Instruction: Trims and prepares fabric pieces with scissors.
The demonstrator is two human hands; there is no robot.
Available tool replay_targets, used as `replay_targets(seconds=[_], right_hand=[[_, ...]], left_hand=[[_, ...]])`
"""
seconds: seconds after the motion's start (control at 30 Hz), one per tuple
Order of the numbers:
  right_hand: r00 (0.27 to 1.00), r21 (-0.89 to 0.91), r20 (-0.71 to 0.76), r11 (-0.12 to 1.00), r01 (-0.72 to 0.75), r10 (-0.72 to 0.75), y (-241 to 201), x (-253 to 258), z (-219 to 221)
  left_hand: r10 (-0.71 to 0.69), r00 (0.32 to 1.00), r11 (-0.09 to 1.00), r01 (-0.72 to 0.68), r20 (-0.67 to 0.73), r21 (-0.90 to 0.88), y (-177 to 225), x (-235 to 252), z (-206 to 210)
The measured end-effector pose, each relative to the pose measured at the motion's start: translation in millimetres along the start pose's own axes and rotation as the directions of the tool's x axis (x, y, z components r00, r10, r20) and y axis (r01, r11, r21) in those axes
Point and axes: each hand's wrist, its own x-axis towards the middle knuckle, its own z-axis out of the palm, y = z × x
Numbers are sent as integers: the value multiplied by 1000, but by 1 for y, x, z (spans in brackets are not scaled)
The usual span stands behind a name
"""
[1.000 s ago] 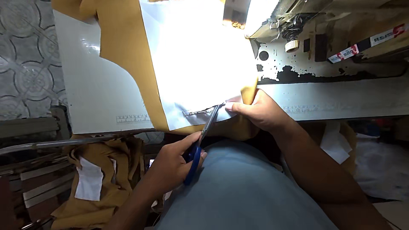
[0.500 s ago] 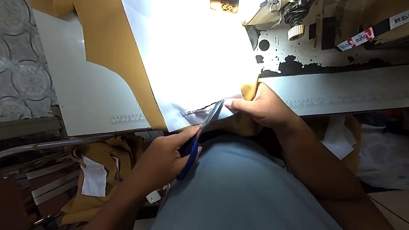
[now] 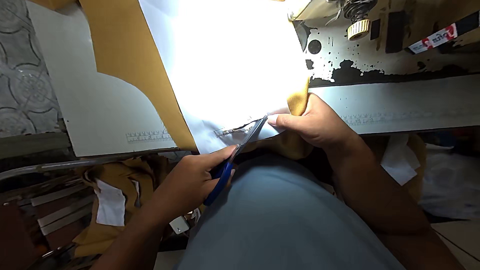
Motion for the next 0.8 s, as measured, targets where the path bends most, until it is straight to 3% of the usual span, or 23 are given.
replay_targets(seconds=[0.27,0.47,0.6,0.7,0.8], right_hand=[[1000,-22,-1,1000,-1,1,0,0,0],[1000,-5,20,1000,22,-22,0,-1,-1],[999,6,33,1000,5,-5,-1,-1,-1],[999,17,30,1000,-15,14,-2,-3,-2],[998,5,47,999,-38,38,-4,-4,-4]], left_hand=[[-7,1000,1000,8,21,-29,-2,1,4],[18,1000,999,-18,2,43,-4,1,5],[36,999,999,-35,36,-23,-6,0,5],[55,990,995,-44,130,-85,-6,-5,-12],[83,993,993,-90,88,75,0,-8,-52]])
